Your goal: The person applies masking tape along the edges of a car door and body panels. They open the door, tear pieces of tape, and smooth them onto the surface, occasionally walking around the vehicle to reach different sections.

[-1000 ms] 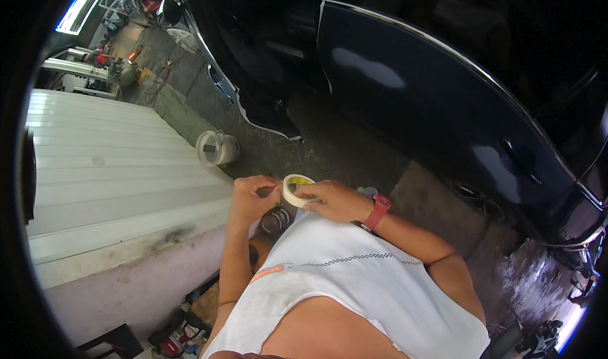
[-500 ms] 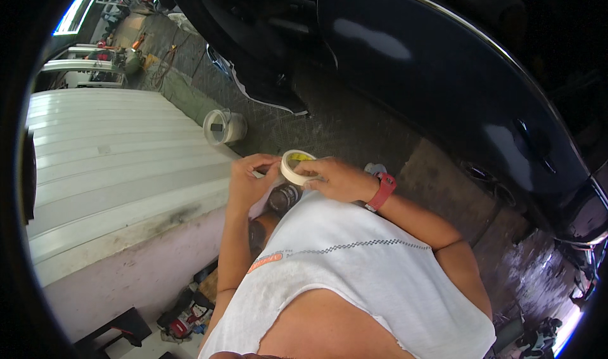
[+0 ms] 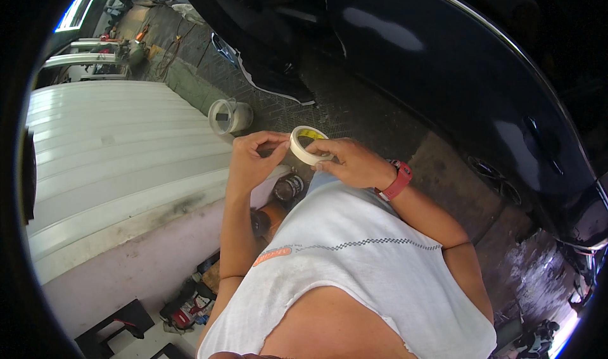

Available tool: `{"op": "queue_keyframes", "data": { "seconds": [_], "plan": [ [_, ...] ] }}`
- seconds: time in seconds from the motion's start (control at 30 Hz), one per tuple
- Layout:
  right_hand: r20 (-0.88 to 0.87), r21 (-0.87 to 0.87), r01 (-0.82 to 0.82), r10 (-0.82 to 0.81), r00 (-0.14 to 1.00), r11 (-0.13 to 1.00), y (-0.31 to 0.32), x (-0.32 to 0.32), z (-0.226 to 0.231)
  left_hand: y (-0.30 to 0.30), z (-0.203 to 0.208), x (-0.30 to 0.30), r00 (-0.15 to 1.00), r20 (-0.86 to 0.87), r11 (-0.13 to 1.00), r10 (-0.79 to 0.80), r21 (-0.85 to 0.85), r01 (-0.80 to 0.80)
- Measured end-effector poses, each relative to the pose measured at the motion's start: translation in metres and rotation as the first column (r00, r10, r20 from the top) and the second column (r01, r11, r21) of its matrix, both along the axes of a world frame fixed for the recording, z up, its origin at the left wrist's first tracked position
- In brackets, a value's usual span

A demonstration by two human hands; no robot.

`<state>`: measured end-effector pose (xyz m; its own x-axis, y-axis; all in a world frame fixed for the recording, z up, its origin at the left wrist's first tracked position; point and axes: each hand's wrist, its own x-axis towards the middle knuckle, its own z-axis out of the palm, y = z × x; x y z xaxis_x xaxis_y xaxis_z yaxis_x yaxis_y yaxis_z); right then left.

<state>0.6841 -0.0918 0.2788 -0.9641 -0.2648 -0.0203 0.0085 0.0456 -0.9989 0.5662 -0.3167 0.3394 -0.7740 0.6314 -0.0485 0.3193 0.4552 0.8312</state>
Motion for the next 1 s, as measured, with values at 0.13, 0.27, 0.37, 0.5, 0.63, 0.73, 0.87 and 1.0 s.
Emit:
{"op": "queue_keyframes", "data": {
  "seconds": [0.13, 0.27, 0.37, 0.5, 0.63, 0.73, 0.87, 1.0],
  "plan": [
    [-0.028, 0.043, 0.001, 0.0, 1.0, 0.999, 0.005, 0.0, -0.002, 0.013, 0.012, -0.001, 0.993, -0.103, 0.991, -0.053, -0.125, 0.04],
    [0.035, -0.171, 0.197, -0.194, 0.98, 0.965, -0.003, -0.001, 0.0, -0.001, -0.035, 0.005, 0.952, 0.245, 0.973, 0.185, 0.092, -0.213],
    [0.278, -0.435, 0.407, -0.31, 0.909, 0.803, -0.017, -0.006, -0.032, -0.016, -0.065, 0.014, 0.686, 0.707, 0.883, 0.172, 0.198, -0.426],
    [0.491, -0.528, 0.443, -0.165, 0.855, 0.725, -0.022, -0.008, -0.076, -0.004, -0.05, 0.04, 0.726, 0.681, 0.855, 0.101, 0.313, -0.413],
    [0.635, -0.569, 0.448, 0.023, 0.772, 0.69, -0.038, -0.01, -0.104, -0.009, -0.077, 0.037, 0.796, 0.596, 0.891, 0.103, 0.301, -0.341],
    [0.69, -0.433, 0.472, -0.055, 0.722, 0.768, -0.058, -0.022, -0.11, -0.019, -0.087, 0.028, 0.841, 0.509, 0.902, 0.181, 0.256, -0.349],
    [0.21, 0.01, 0.332, -0.327, 0.921, 0.943, -0.08, -0.038, -0.092, -0.037, -0.094, 0.015, 0.852, 0.285, 0.892, 0.439, -0.024, -0.452],
    [0.258, -0.029, 0.081, -0.071, 0.964, 0.996, -0.095, -0.067, -0.063, -0.065, -0.128, -0.01, 0.871, 0.075, 0.874, 0.486, -0.019, -0.486]
  ]
}}
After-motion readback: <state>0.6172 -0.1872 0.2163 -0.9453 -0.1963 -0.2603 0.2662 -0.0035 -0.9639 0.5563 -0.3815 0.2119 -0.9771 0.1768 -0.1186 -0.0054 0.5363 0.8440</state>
